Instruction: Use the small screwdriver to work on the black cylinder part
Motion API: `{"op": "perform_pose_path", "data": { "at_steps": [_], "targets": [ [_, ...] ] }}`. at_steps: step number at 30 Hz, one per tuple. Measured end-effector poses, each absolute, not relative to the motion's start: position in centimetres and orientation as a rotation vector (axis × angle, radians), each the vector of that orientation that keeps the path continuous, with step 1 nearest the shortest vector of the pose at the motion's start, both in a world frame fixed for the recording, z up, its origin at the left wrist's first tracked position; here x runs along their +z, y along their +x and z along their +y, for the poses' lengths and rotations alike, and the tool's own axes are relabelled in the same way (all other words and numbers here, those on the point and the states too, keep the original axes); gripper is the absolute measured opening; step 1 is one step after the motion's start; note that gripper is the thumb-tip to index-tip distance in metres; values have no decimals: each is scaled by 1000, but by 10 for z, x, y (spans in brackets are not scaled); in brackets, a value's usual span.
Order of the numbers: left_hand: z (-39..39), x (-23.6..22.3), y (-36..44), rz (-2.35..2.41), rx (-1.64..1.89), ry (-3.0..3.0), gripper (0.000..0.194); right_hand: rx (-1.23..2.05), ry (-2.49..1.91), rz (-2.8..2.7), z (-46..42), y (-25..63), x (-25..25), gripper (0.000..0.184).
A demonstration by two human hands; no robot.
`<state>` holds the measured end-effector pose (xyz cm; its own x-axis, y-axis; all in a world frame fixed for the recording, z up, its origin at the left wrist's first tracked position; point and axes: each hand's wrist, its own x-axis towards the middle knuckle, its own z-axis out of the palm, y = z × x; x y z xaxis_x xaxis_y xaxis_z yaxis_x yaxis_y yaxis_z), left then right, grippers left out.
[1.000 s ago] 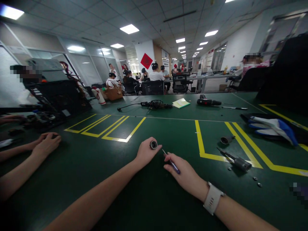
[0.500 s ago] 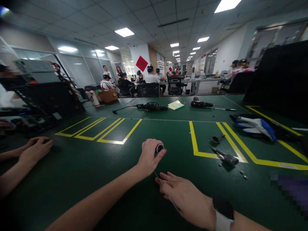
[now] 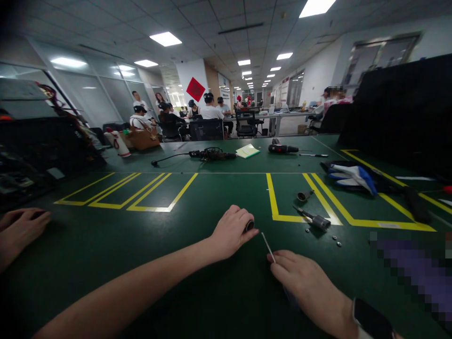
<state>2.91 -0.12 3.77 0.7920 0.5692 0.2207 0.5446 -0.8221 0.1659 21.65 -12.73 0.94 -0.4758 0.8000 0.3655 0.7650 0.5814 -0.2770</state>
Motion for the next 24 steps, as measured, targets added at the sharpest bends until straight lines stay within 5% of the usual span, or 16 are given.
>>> {"op": "perform_pose_path", "data": {
  "at_steps": [12,18,24],
  "targets": [
    [4,17,89,480,315,3061,36,101,-1595,-2063,-103,252,-6,22],
    [9,30,95,429,375,2953,56,-60,-1701,-1797,-111,264,13,21],
    [16,45,142,470,382,2790,48,-88,-1990,-1260,-126,295,41,21]
  ]
}}
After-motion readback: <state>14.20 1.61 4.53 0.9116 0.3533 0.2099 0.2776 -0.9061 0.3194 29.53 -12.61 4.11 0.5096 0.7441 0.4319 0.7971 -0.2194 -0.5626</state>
